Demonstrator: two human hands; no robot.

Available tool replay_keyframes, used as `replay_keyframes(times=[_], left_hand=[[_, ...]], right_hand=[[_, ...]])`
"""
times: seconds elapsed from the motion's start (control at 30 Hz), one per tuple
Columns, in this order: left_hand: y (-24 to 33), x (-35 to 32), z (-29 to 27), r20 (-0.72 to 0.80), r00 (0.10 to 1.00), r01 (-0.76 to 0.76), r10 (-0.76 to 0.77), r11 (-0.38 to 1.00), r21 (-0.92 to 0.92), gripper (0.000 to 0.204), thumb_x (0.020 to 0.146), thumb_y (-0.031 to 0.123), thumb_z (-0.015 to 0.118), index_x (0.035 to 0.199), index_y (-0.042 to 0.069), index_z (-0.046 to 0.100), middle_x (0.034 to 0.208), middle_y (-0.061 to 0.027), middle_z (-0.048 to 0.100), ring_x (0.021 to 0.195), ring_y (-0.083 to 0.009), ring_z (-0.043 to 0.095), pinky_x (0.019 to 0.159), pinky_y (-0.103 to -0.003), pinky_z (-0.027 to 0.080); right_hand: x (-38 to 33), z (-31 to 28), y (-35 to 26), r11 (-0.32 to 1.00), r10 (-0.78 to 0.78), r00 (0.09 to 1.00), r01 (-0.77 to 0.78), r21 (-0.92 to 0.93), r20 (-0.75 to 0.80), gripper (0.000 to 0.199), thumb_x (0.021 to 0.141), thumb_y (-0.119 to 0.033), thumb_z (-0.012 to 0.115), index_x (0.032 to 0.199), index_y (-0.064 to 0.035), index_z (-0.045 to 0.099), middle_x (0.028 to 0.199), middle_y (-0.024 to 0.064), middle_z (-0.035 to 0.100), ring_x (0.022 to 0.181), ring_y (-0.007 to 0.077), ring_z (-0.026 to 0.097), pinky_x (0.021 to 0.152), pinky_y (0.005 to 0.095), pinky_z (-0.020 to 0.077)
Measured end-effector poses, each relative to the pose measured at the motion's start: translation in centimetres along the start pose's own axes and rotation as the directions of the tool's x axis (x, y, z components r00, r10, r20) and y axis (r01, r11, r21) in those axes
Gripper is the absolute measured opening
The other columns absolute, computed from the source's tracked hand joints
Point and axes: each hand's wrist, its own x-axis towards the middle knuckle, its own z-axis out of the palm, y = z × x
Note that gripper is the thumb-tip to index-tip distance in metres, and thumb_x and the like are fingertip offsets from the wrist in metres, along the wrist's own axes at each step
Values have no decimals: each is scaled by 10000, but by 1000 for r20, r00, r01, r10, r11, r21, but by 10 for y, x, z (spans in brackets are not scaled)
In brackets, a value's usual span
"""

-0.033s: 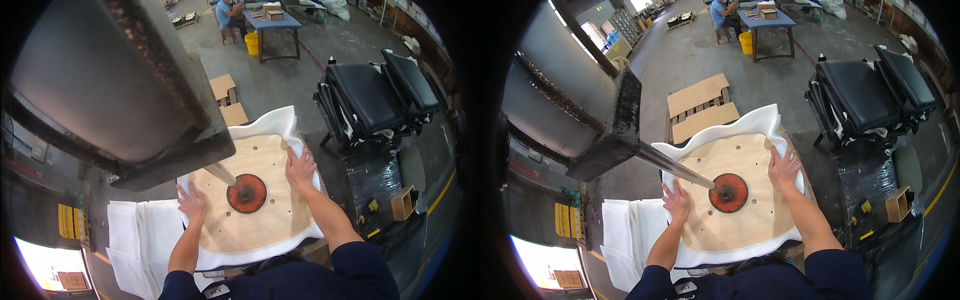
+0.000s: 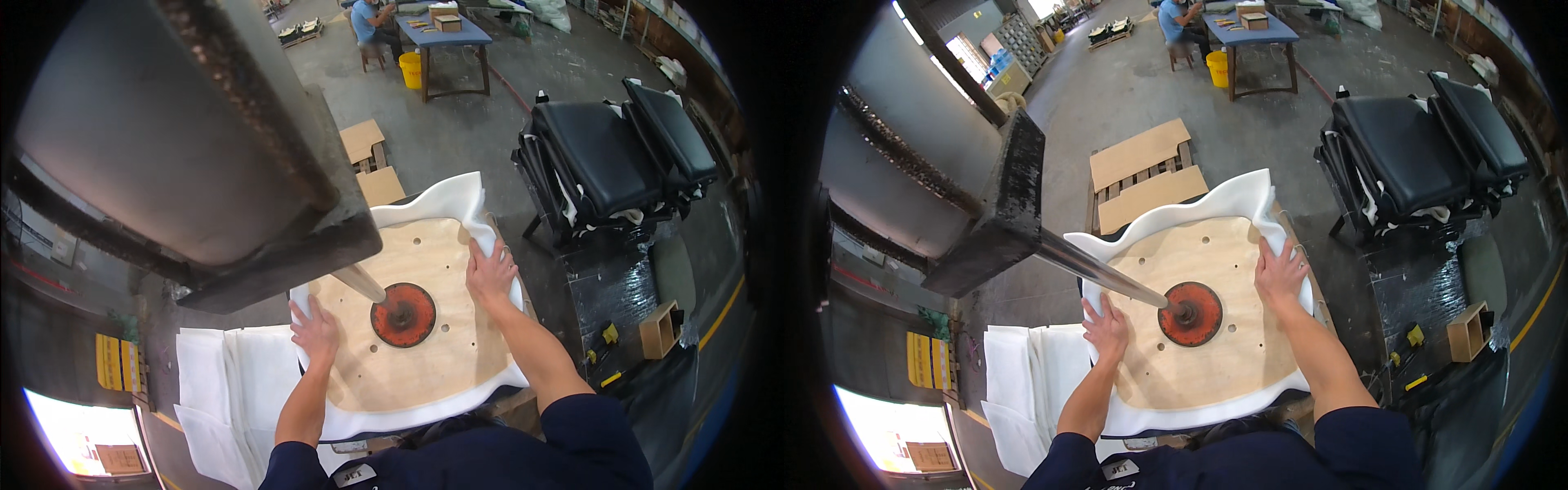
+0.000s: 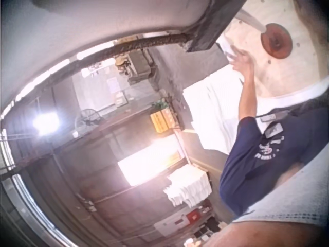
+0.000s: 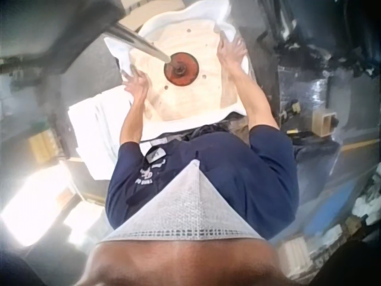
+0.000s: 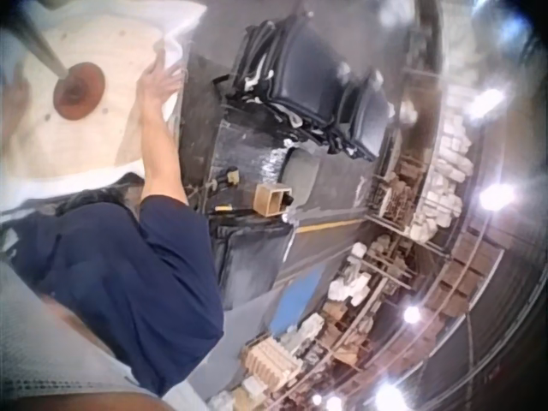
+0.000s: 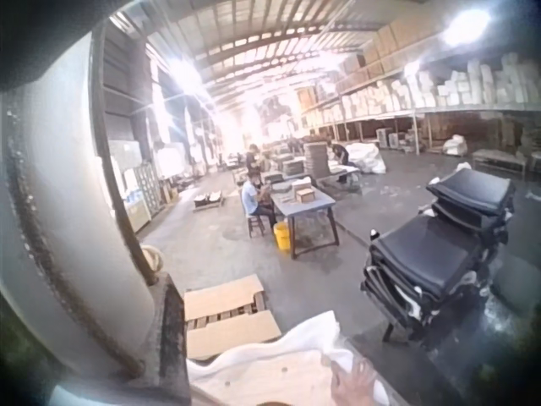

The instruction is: The person places a white fabric layer over a wooden seat base, then uses a pneumatic staple gun to secure the fabric around the edges. The person finishes by lifting the assembled seat and placing it on a nearby stack.

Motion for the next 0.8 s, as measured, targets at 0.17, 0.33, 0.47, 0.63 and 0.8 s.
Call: replay_keyframes(times=[0.17, 0.33, 0.47, 0.63, 0.8], left_hand=[[2, 0, 4, -17, 1000, -19, 20, 999, 48, 595, 999, 371, 484, 1575, 247, 408, 1702, -200, 140, 1215, -511, 464, 956, -635, 410], [6, -2, 9, -28, 999, -23, 25, 996, 86, 583, 999, 369, 485, 1566, 247, 423, 1704, -195, 136, 1251, -544, 445, 967, -656, 408], [-2, 2, 17, -82, 996, -19, 30, 992, 128, 581, 989, 374, 496, 1552, 241, 445, 1705, -192, 136, 1239, -554, 459, 965, -671, 421], [-4, -5, 7, -127, 986, -98, 111, 990, 100, 596, 933, 344, 577, 1509, 209, 500, 1682, -197, 218, 1198, -538, 511, 981, -638, 463], [-92, -18, -3, -163, 972, -233, 171, 805, -546, 622, 998, 268, 590, 1556, 60, 410, 1533, -235, 461, 1302, -335, 542, 1016, -415, 488]], right_hand=[[-2, 2, -2, 1000, 9, 1000, -9, -15, 30, 464, 1002, -393, 514, 1464, -367, 535, 1495, 177, 392, 1186, 424, 491, 974, 614, 388], [-7, 15, 3, 1000, 14, 1000, -14, -12, -21, 442, 988, -390, 538, 1428, -368, 574, 1485, 166, 392, 1144, 407, 497, 971, 610, 388], [-5, 16, -4, 1000, 14, 999, -14, -7, -31, 443, 979, -378, 561, 1422, -370, 576, 1482, 170, 393, 1156, 418, 500, 965, 626, 396], [-4, -7, 6, 999, -11, 988, 5, 40, 156, 517, 979, -384, 565, 1492, -386, 500, 1505, 188, 388, 1279, 484, 497, 1006, 648, 424], [-19, -30, 115, 576, -65, 964, -175, 798, 258, 613, 993, -329, 551, 1559, -129, 431, 1032, 227, 709, 1009, 298, 696, 926, 403, 514]])
